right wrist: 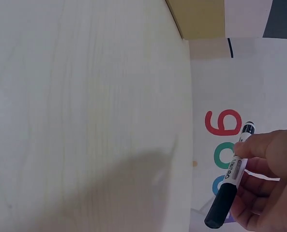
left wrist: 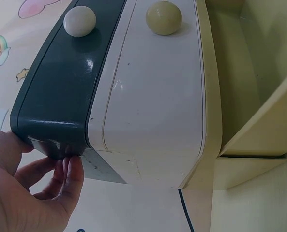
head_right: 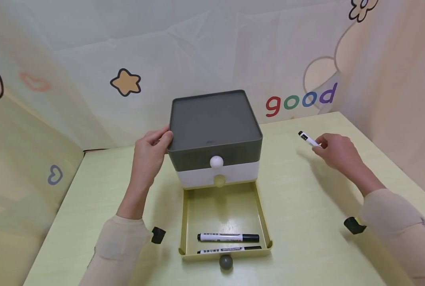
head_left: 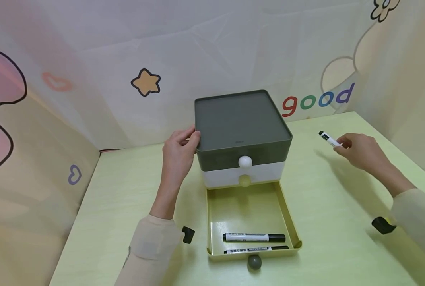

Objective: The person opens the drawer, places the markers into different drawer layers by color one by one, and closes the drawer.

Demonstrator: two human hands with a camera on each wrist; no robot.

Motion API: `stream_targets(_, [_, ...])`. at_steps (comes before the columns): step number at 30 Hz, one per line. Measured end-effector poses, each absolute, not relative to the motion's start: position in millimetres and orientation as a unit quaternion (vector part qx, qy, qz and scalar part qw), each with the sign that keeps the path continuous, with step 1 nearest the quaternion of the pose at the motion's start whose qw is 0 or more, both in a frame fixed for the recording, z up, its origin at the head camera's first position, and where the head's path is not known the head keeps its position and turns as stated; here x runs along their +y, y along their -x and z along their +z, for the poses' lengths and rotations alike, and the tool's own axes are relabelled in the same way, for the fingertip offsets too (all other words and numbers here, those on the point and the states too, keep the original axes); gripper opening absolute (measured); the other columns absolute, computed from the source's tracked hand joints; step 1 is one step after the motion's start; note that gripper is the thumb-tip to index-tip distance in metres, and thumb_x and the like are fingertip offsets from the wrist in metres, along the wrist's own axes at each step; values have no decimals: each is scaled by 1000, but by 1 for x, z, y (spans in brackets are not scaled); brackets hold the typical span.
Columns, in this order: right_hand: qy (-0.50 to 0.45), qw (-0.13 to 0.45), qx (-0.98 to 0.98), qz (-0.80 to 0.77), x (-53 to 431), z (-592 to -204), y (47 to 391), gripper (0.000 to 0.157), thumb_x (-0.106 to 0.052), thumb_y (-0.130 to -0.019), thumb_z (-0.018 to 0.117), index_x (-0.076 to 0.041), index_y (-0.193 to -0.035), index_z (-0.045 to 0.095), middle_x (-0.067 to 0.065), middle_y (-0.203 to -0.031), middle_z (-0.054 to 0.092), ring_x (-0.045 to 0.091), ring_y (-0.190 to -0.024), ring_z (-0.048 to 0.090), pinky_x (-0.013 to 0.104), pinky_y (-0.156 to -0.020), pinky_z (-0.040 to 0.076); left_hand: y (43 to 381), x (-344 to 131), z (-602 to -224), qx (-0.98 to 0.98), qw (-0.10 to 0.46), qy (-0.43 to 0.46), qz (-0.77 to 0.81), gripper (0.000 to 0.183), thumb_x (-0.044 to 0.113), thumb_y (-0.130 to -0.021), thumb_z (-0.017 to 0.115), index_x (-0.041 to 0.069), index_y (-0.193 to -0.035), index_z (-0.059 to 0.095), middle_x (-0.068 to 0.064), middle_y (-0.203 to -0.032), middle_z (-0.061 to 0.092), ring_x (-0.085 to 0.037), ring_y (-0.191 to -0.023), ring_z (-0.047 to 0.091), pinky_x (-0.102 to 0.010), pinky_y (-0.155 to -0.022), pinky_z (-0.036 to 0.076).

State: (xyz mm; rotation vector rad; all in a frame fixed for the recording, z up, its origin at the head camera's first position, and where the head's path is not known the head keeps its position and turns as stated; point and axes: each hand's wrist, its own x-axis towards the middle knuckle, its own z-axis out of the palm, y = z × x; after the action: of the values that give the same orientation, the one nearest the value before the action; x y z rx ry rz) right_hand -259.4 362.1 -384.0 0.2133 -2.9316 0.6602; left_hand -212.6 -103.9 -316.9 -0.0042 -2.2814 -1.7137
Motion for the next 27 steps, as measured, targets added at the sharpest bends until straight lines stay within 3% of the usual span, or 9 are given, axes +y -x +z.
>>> stream_targets(18, [-77,112,-961,243,345,-356,219,26,-16,-98,67,6,-110,70,13,-87,69,25,-74,55,31,-55,39,213,-104,-317,-791,145,-1,-595,38,25,-101,66,12,-136,69,-6,-117,67,-20,-100,70,-34,-85,57])
stream_targets(27, [-74,138,-954,256,336,-340,202,22,-18,-98,69,0,-111,73,9,-87,71,7,-67,52,31,-52,39,213,-103,-317,-787,144,0,-599,37,25,-101,66,11,-136,70,-6,-116,67,-20,-100,70,-34,-86,57])
